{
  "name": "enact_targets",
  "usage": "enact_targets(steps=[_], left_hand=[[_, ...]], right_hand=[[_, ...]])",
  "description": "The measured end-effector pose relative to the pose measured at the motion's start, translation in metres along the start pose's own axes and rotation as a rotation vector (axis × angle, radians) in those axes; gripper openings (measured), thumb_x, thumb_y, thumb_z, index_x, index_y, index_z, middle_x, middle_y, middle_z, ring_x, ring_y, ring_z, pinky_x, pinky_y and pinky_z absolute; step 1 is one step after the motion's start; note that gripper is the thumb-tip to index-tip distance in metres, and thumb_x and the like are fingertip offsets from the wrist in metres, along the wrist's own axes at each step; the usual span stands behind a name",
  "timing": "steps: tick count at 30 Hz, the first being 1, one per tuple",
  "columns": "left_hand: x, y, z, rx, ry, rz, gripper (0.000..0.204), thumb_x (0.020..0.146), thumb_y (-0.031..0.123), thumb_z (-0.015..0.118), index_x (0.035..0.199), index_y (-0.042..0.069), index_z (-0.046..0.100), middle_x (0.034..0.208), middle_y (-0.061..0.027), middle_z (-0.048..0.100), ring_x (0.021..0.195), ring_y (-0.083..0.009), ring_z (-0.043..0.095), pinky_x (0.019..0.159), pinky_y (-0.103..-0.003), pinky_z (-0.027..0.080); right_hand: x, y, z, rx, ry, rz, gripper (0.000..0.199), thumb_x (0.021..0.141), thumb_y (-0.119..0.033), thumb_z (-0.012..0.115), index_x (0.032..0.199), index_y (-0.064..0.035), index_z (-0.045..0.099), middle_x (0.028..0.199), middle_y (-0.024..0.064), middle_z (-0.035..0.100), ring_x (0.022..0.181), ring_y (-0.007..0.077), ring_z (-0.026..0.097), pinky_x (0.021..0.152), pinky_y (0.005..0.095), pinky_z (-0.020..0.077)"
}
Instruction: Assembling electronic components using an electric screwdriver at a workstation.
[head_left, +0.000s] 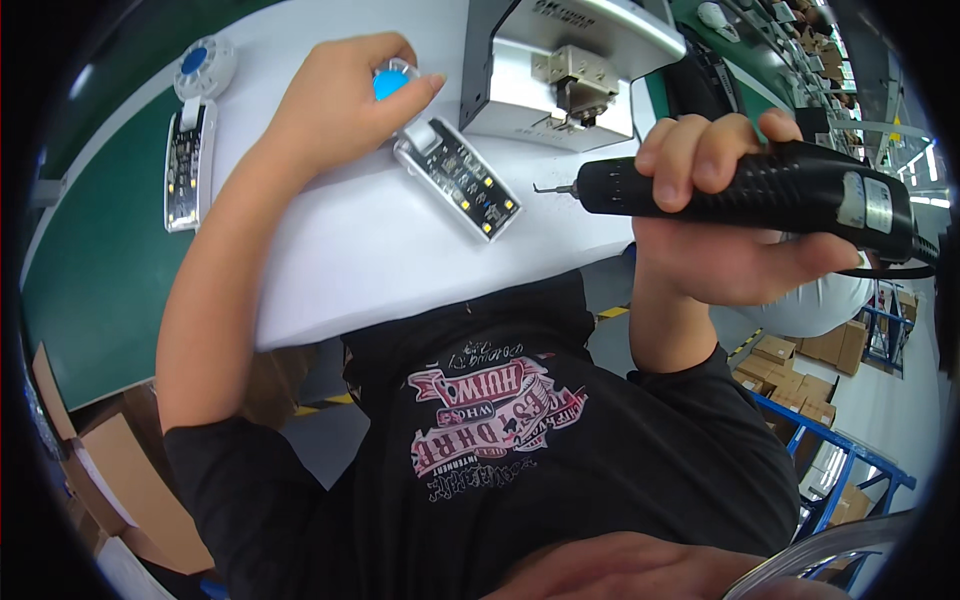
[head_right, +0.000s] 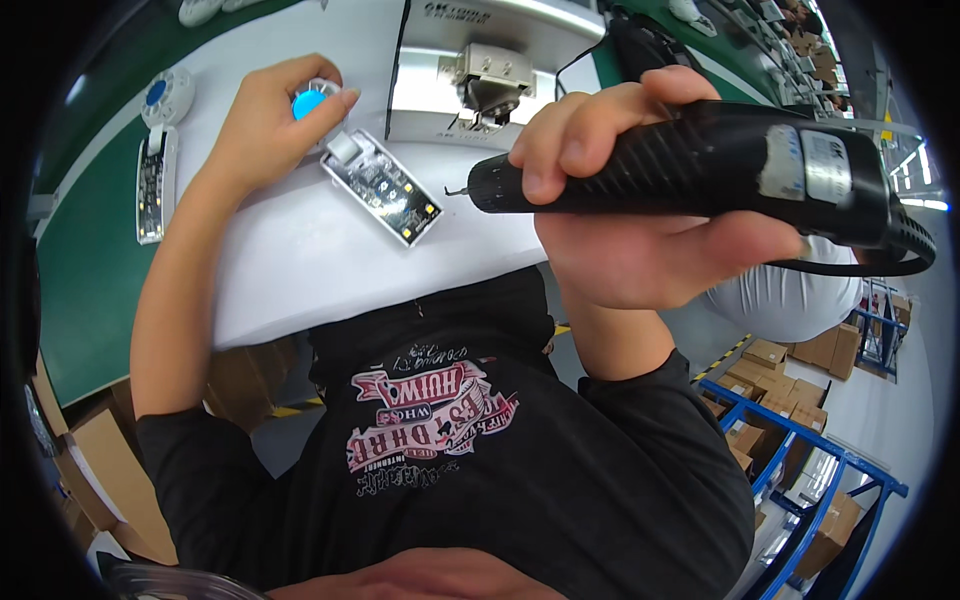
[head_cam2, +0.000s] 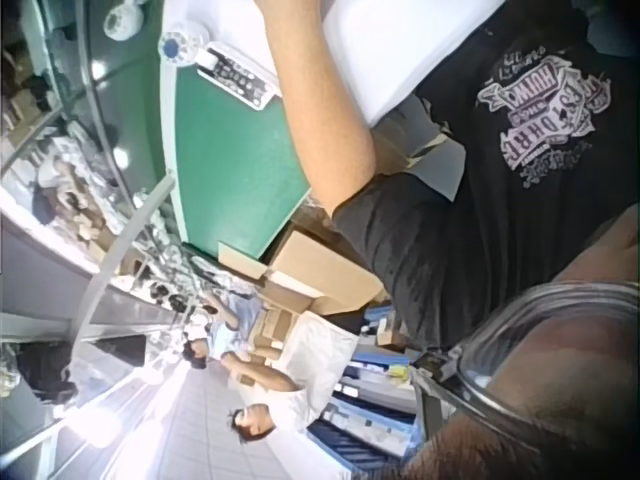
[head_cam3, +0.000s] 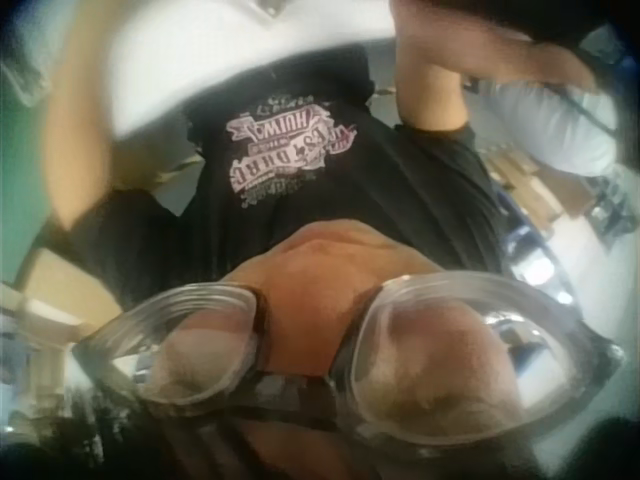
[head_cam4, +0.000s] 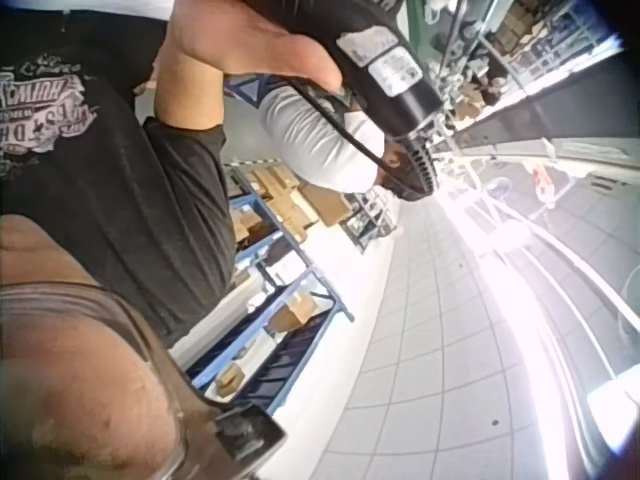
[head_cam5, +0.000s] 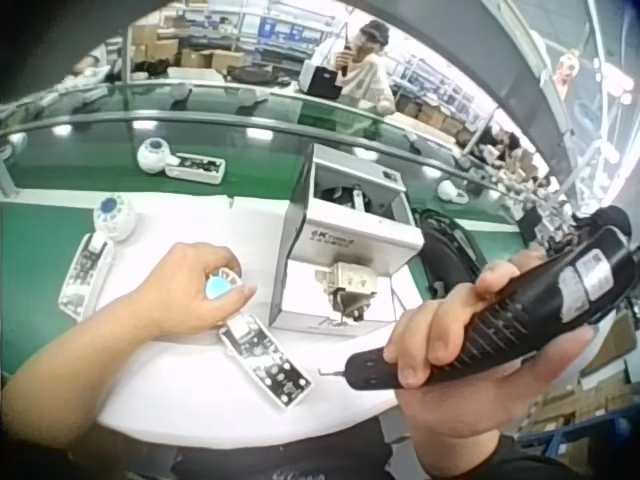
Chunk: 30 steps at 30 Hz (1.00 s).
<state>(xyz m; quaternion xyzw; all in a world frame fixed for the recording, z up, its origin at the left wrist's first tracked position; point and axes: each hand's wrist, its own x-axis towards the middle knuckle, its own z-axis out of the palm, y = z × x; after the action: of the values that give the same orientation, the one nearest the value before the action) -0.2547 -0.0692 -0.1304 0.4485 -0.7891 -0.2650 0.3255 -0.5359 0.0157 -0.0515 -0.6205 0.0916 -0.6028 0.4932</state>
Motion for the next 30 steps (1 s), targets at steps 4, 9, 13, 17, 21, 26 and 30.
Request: enact_targets(steps=[4, 9, 13, 17, 21, 26, 30], left_hand=[[-0.001, 0.002, -0.001, -0.014, 0.022, 0.024, 0.043, 0.085, 0.041, 0.074, 0.095, -0.001, 0.071, 0.08, -0.0189, 0.07, 0.073, -0.0337, 0.066, 0.069, -0.039, 0.052], [-0.005, 0.008, -0.001, -0.003, -0.007, -0.036, 0.043, 0.085, 0.041, 0.073, 0.093, -0.001, 0.07, 0.083, -0.02, 0.069, 0.075, -0.0348, 0.066, 0.071, -0.04, 0.052], [-0.001, 0.01, -0.003, 0.004, 0.004, -0.037, 0.041, 0.087, 0.039, 0.073, 0.094, -0.001, 0.069, 0.084, -0.0192, 0.068, 0.076, -0.0315, 0.064, 0.07, -0.039, 0.05], [0.0, 0.009, -0.004, 0.016, -0.036, -0.036, 0.039, 0.088, 0.036, 0.073, 0.097, -0.002, 0.068, 0.085, -0.0165, 0.068, 0.075, -0.0252, 0.062, 0.069, -0.036, 0.049], [-0.002, 0.007, -0.004, 0.001, -0.022, -0.043, 0.042, 0.088, 0.039, 0.073, 0.096, -0.002, 0.068, 0.083, -0.0171, 0.068, 0.075, -0.0271, 0.063, 0.069, -0.037, 0.05], [-0.002, 0.005, 0.001, -0.033, 0.015, -0.032, 0.046, 0.087, 0.045, 0.073, 0.093, -0.001, 0.07, 0.08, -0.0193, 0.069, 0.074, -0.0324, 0.066, 0.069, -0.039, 0.051], [-0.001, 0.002, 0.003, -0.016, 0.026, -0.018, 0.047, 0.087, 0.046, 0.073, 0.095, -0.001, 0.071, 0.079, -0.0184, 0.069, 0.072, -0.0311, 0.067, 0.068, -0.038, 0.051]], right_hand=[[0.029, -0.023, -0.015, -0.203, 0.007, -0.315, 0.099, 0.089, -0.088, 0.042, 0.143, -0.0058, 0.05, 0.096, 0.0112, 0.065, 0.076, 0.0241, 0.062, 0.078, 0.0439, 0.0515], [0.071, 0.0, -0.056, -0.659, 0.206, -0.705, 0.105, 0.086, -0.093, 0.03, 0.141, -0.0059, 0.047, 0.093, 0.015, 0.068, 0.069, 0.026, 0.065, 0.067, 0.0436, 0.0546], [0.054, -0.011, -0.027, -0.205, 0.189, -0.665, 0.104, 0.083, -0.094, 0.035, 0.136, -0.0062, 0.048, 0.09, 0.0154, 0.068, 0.068, 0.027, 0.065, 0.068, 0.0436, 0.056], [0.031, -0.005, -0.001, -0.211, 0.022, -0.358, 0.101, 0.086, -0.092, 0.041, 0.137, -0.0059, 0.054, 0.094, 0.015, 0.067, 0.07, 0.0271, 0.064, 0.07, 0.0481, 0.0525], [0.025, 0.02, -0.006, -0.179, -0.071, -0.298, 0.102, 0.086, -0.092, 0.041, 0.141, -0.0059, 0.051, 0.097, 0.0138, 0.066, 0.075, 0.026, 0.064, 0.074, 0.0449, 0.0516], [0.012, 0.007, 0.007, -0.01, -0.05, -0.044, 0.106, 0.085, -0.092, 0.041, 0.144, -0.0048, 0.049, 0.095, 0.0114, 0.065, 0.072, 0.0229, 0.062, 0.073, 0.0406, 0.0508], [-0.005, 0.009, 0.013, -0.017, -0.013, 0.019, 0.108, 0.085, -0.093, 0.04, 0.145, -0.0043, 0.048, 0.092, 0.0103, 0.064, 0.069, 0.0213, 0.06, 0.07, 0.0387, 0.0506]])
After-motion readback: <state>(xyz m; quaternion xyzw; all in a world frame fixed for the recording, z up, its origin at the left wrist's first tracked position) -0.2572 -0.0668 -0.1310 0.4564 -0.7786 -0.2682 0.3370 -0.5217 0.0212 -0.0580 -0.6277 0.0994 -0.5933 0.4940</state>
